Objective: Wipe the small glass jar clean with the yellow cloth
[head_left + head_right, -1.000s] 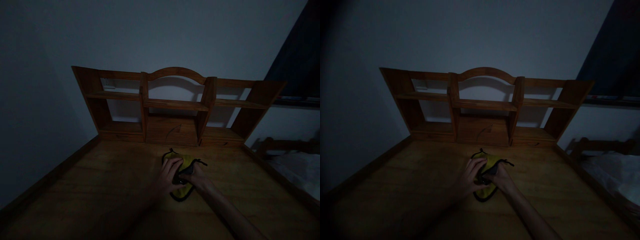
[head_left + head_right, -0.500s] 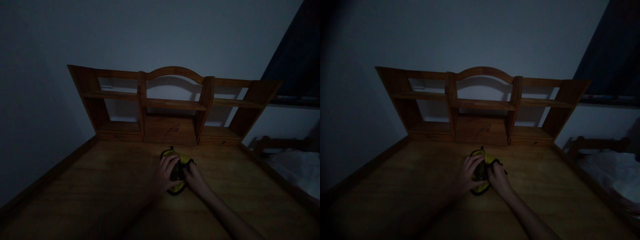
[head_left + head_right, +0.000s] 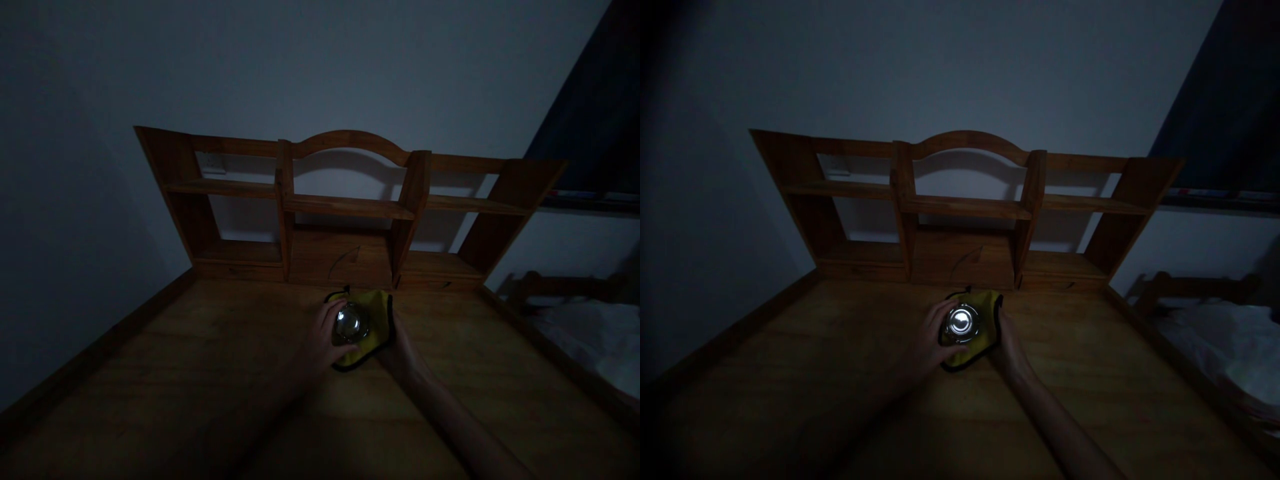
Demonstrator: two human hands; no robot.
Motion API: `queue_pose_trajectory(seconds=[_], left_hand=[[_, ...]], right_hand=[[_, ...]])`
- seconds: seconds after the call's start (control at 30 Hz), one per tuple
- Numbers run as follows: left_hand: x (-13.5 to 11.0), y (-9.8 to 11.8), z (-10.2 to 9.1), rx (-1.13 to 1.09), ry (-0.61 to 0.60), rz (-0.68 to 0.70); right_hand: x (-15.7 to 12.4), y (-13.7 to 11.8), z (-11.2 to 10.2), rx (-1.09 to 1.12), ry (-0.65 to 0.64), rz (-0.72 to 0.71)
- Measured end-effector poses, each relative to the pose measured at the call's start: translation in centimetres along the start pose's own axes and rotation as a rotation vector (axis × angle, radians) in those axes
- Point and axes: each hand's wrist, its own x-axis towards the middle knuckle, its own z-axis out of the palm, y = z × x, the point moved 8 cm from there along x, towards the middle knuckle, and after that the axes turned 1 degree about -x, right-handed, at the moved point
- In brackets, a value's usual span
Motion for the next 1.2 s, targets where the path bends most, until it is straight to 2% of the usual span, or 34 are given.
queue_pose_trajectory(seconds=[0.17, 0.3, 0.5, 0.77, 1.07, 1.2], left_hand=[[0.1, -0.3, 0.2, 0.044, 0.01, 0.035], [0.2, 0.0, 0.1, 0.056, -0.001, 0.052], [0.2, 0.1, 0.1, 0.058, -0.007, 0.019], [0.0, -0.3, 0.5, 0.084, -0.035, 0.037], [0.0, -0.4, 0.6, 0.086, -0.051, 0.05], [0.0, -0.5, 0.6, 0.071, -0.07, 0.037]], right_hand=[[0.4, 1.5, 0.2, 0.288, -0.006, 0.132], [0.5, 2.9, -0.2, 0.358, 0.01, 0.204], [0.6, 3.3, -1.0, 0.329, 0.073, 0.168], [0.7, 3.3, -0.9, 0.384, 0.07, 0.184], [0.5, 3.1, -0.6, 0.276, 0.028, 0.179], [0.5, 2.9, -0.4, 0.174, -0.005, 0.124]])
